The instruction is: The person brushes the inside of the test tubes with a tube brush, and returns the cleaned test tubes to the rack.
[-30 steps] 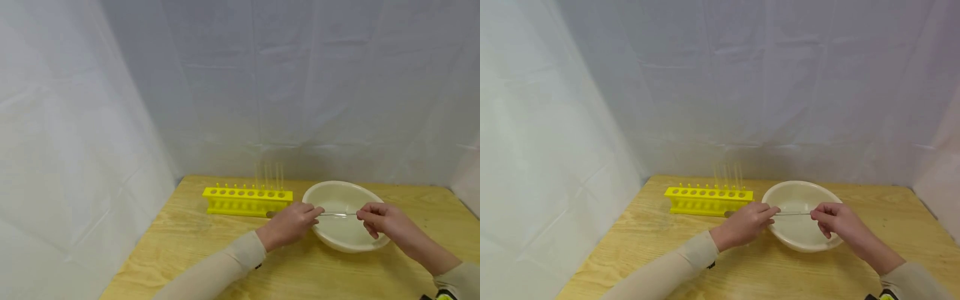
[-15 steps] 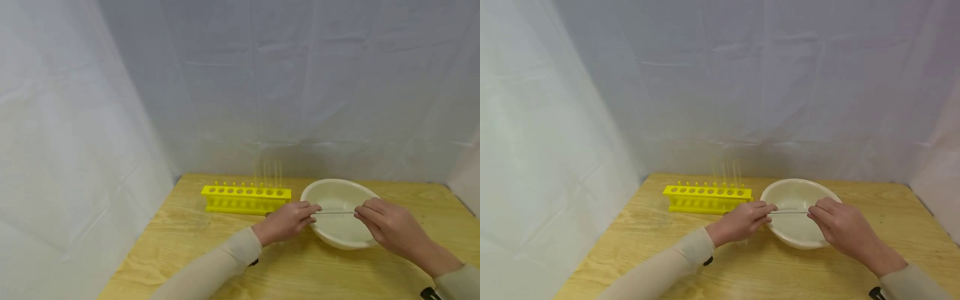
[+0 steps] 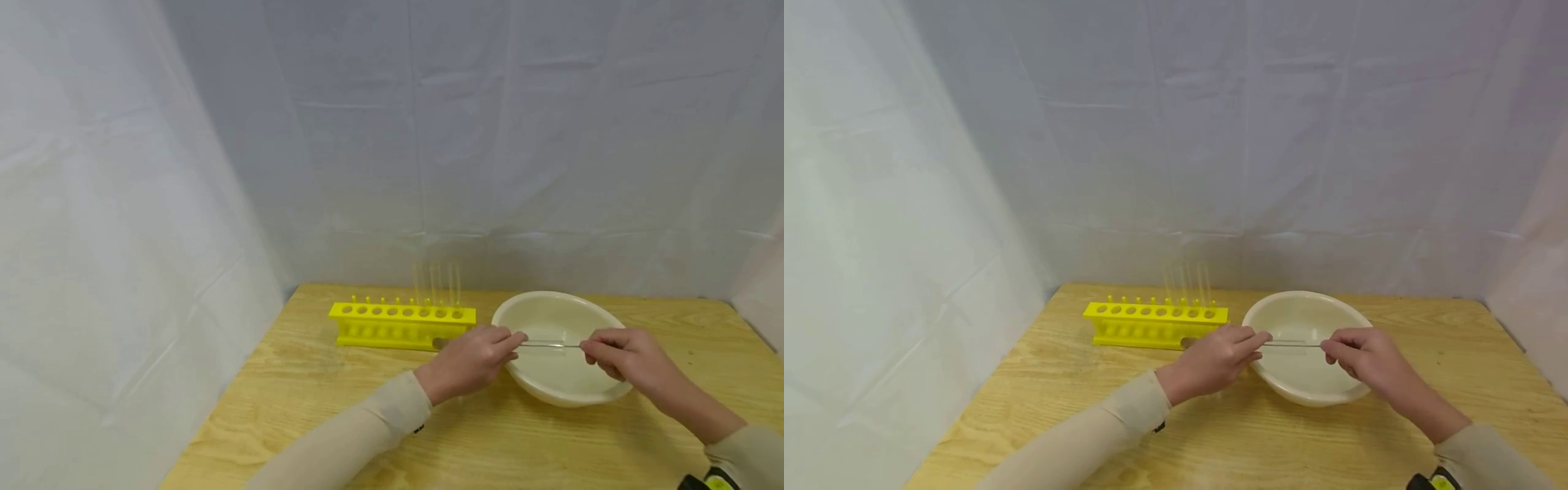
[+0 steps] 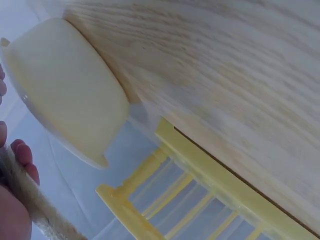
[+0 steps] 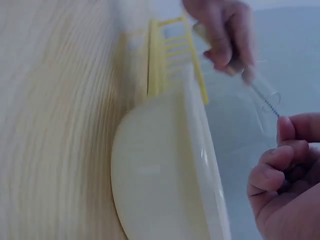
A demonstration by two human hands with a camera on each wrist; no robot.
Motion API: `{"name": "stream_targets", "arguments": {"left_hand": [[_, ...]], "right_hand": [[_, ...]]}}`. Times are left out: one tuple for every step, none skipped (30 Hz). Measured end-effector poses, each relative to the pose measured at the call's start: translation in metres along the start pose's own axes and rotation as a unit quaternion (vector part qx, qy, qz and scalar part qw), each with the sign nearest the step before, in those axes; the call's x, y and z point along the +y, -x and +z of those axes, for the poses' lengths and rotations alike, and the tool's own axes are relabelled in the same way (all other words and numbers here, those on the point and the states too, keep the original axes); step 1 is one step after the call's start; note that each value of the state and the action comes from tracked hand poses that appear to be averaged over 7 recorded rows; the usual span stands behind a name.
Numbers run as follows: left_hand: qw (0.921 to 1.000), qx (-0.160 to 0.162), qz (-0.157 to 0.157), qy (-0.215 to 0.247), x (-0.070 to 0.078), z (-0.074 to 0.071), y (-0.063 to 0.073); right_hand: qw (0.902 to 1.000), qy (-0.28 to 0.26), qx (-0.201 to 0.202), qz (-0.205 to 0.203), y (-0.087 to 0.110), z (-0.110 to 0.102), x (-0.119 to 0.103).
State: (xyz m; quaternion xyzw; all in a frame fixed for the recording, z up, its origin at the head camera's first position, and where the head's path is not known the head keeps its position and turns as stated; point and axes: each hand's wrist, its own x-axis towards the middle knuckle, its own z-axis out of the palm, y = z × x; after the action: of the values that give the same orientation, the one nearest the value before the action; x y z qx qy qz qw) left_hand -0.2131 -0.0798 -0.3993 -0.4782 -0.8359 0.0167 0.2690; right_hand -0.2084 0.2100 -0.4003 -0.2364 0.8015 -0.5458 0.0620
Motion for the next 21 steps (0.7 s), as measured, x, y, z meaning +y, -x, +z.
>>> {"name": "stream_targets", "arguments": {"left_hand": [[1.0000,0.001,0.001,-0.007,0.000,0.000,0.000],[0.9999,0.000,0.001,-0.011,0.000,0.000,0.000],[0.9999,-0.002,0.000,-0.013,0.000,0.000,0.000],[0.9999,-0.006,-0.003,-0.009,-0.001,0.000,0.000],[0.9999,-0.011,-0.007,0.000,-0.001,0.000,0.000],[0.9997,-0.017,-0.012,0.013,-0.001,0.000,0.000],[0.9991,-0.024,-0.019,0.029,-0.002,-0.001,0.000],[0.9982,-0.030,-0.026,0.046,-0.003,-0.001,0.000],[0.9968,-0.037,-0.034,0.062,-0.003,-0.001,0.001],[0.9952,-0.043,-0.040,0.078,-0.004,-0.001,0.001],[0.9936,-0.048,-0.045,0.092,-0.004,-0.001,0.001],[0.9922,-0.053,-0.049,0.101,-0.005,0.000,0.001],[0.9908,-0.057,-0.053,0.110,-0.005,0.000,0.001],[0.9897,-0.060,-0.056,0.117,-0.005,-0.001,0.001],[0.9886,-0.064,-0.059,0.123,-0.006,-0.001,0.001],[0.9878,-0.066,-0.061,0.127,-0.006,-0.002,0.001],[0.9870,-0.068,-0.063,0.131,-0.006,-0.002,0.001],[0.9864,-0.071,-0.064,0.134,-0.006,-0.003,0.001],[0.9862,-0.071,-0.065,0.135,-0.007,-0.003,0.001],[0.9860,-0.071,-0.065,0.136,-0.007,-0.003,0.001],[0.9863,-0.070,-0.064,0.135,-0.007,-0.003,0.001]], "right_hand": [[0.9987,-0.042,-0.017,0.023,-0.001,-0.001,0.000],[0.9953,-0.079,-0.032,0.045,-0.002,-0.001,0.000],[0.9917,-0.104,-0.042,0.064,-0.003,-0.002,0.000],[0.9895,-0.115,-0.044,0.076,-0.004,-0.002,0.000],[0.9901,-0.107,-0.040,0.081,-0.004,-0.001,0.000],[0.9927,-0.089,-0.029,0.076,-0.003,0.000,0.001],[0.9971,-0.050,-0.013,0.055,-0.003,0.002,0.001],[0.9996,-0.003,0.010,0.025,-0.002,0.004,0.002],[0.9980,0.049,0.037,-0.013,-0.001,0.006,0.003],[0.9907,0.103,0.066,-0.060,-0.001,0.009,0.005],[0.9778,0.151,0.094,-0.111,0.000,0.011,0.006],[0.9616,0.186,0.119,-0.163,0.000,0.012,0.008],[0.9419,0.218,0.140,-0.215,0.000,0.013,0.010],[0.9242,0.236,0.152,-0.259,0.000,0.014,0.012],[0.9046,0.250,0.162,-0.305,-0.002,0.014,0.013],[0.8854,0.262,0.171,-0.344,-0.003,0.013,0.014],[0.8700,0.269,0.177,-0.373,-0.004,0.013,0.015],[0.8563,0.276,0.183,-0.397,-0.006,0.013,0.015],[0.8442,0.284,0.188,-0.414,-0.007,0.013,0.015],[0.8337,0.291,0.193,-0.427,-0.008,0.013,0.014],[0.8245,0.299,0.198,-0.437,-0.009,0.013,0.012]]}}
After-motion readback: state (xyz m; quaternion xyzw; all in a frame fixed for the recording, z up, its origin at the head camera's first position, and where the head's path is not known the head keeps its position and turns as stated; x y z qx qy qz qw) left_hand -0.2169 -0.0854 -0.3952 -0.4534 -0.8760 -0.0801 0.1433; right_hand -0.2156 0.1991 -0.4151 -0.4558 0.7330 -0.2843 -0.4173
